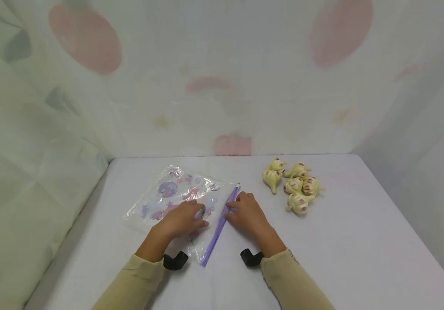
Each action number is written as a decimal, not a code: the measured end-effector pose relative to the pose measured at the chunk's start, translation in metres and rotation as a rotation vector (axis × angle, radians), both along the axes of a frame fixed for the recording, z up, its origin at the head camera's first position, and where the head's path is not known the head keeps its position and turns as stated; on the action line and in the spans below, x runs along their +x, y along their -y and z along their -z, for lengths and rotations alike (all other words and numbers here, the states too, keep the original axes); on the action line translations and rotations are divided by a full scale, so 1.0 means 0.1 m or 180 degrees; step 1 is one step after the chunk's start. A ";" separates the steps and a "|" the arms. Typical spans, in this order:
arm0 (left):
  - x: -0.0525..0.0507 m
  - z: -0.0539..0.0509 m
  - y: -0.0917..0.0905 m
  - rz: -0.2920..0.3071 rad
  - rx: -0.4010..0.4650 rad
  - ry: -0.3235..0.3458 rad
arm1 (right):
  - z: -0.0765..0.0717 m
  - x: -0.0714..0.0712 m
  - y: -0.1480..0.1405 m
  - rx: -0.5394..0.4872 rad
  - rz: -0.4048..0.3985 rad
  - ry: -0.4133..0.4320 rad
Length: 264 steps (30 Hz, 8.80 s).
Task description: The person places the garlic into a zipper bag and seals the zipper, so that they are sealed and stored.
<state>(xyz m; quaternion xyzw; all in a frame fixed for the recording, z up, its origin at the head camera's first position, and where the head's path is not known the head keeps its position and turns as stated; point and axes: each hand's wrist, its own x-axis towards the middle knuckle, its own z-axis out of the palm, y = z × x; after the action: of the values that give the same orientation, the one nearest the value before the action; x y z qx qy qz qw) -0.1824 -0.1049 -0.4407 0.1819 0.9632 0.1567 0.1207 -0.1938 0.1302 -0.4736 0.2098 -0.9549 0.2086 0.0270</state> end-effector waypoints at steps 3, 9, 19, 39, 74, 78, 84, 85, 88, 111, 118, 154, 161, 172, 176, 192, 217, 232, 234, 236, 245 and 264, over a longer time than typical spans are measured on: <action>0.01 0.06 -0.05 0.0014 -0.0018 -0.0050 | 0.02 0.02 0.02 0.0114 0.0044 -0.0179; -0.01 0.08 -0.13 0.0035 0.0076 -0.0116 | -0.03 -0.03 0.08 0.0021 -0.0150 -0.0446; 0.08 0.14 -0.31 -0.0055 0.0067 -0.0413 | 0.03 0.03 0.08 -0.0197 -0.0470 0.0247; 0.27 0.14 -0.36 -0.0283 0.1348 -0.0848 | 0.07 0.01 0.09 -0.0685 -0.0653 0.0412; 0.33 0.60 -0.50 -0.0394 0.3115 -0.0949 | -0.18 -0.51 -0.89 0.0206 0.1135 0.0095; 0.31 0.56 -0.50 -0.0452 0.3085 -0.0992 | -0.20 -0.50 -0.89 -0.0055 0.1202 0.0015; 0.28 0.56 -0.50 -0.0450 0.3056 -0.1004 | -0.18 -0.46 -0.93 -0.0827 0.1272 0.0144; 0.27 0.57 -0.50 -0.0443 0.3055 -0.1008 | -0.17 -0.45 -0.94 -0.0962 0.1283 0.0177; 0.28 0.58 -0.50 -0.0425 0.3059 -0.1010 | -0.14 -0.42 -0.97 -0.1242 0.1286 0.0257; 0.29 0.56 -0.50 -0.0512 0.3068 -0.0889 | -0.08 -0.44 -1.03 -0.1652 0.1152 0.1421; 0.29 0.59 -0.53 -0.0548 0.3051 -0.0965 | -0.03 -0.41 -1.05 -0.1663 0.1075 0.1471; 0.29 0.58 -0.52 -0.0429 0.3210 -0.1016 | -0.05 -0.26 -0.74 -0.2718 -0.0360 0.1625; 0.27 0.58 -0.54 -0.0356 0.3312 -0.1137 | -0.01 -0.22 -0.46 -0.2249 -0.0762 0.1576; 0.28 0.59 -0.51 -0.0244 0.3244 -0.1174 | 0.03 -0.19 -0.33 -0.2213 -0.0489 0.1170; 0.35 0.42 -0.54 -0.0285 0.3271 -0.1094 | 0.02 -0.17 -0.31 -0.1998 -0.0310 0.0927; 0.29 0.57 -0.54 -0.0492 0.3216 -0.1077 | 0.10 -0.22 -0.34 -0.1614 -0.0212 0.0560; 0.44 0.28 -0.56 -0.0461 0.3249 -0.0955 | 0.04 -0.18 -0.35 -0.2775 0.0511 0.1217; 0.42 0.24 -0.57 -0.0450 0.3178 -0.1018 | -0.43 -0.21 -1.35 -0.1445 0.1642 -0.0196; 0.42 0.24 -0.57 -0.0478 0.3171 -0.1006 | -0.49 -0.17 -1.49 -0.1314 0.1640 -0.0013; 0.42 0.23 -0.58 -0.0503 0.3167 -0.0984 | -0.56 -0.12 -1.60 -0.1189 0.1611 0.0133; 0.26 0.53 -0.52 -0.0551 0.3189 -0.0943 | -0.73 0.00 -1.89 -0.0891 0.1375 0.0468; 0.24 0.55 -0.50 -0.0504 0.3221 -0.0940 | -0.52 -0.15 -1.53 -0.0836 0.0577 0.1066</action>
<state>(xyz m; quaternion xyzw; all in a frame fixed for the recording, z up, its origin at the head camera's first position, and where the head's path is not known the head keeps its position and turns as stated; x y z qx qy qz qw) -0.1581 -0.0546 -0.4958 0.1642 0.7848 0.5830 -0.1312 -0.2084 0.2836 -0.4220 0.0802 -0.9256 0.3597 -0.0861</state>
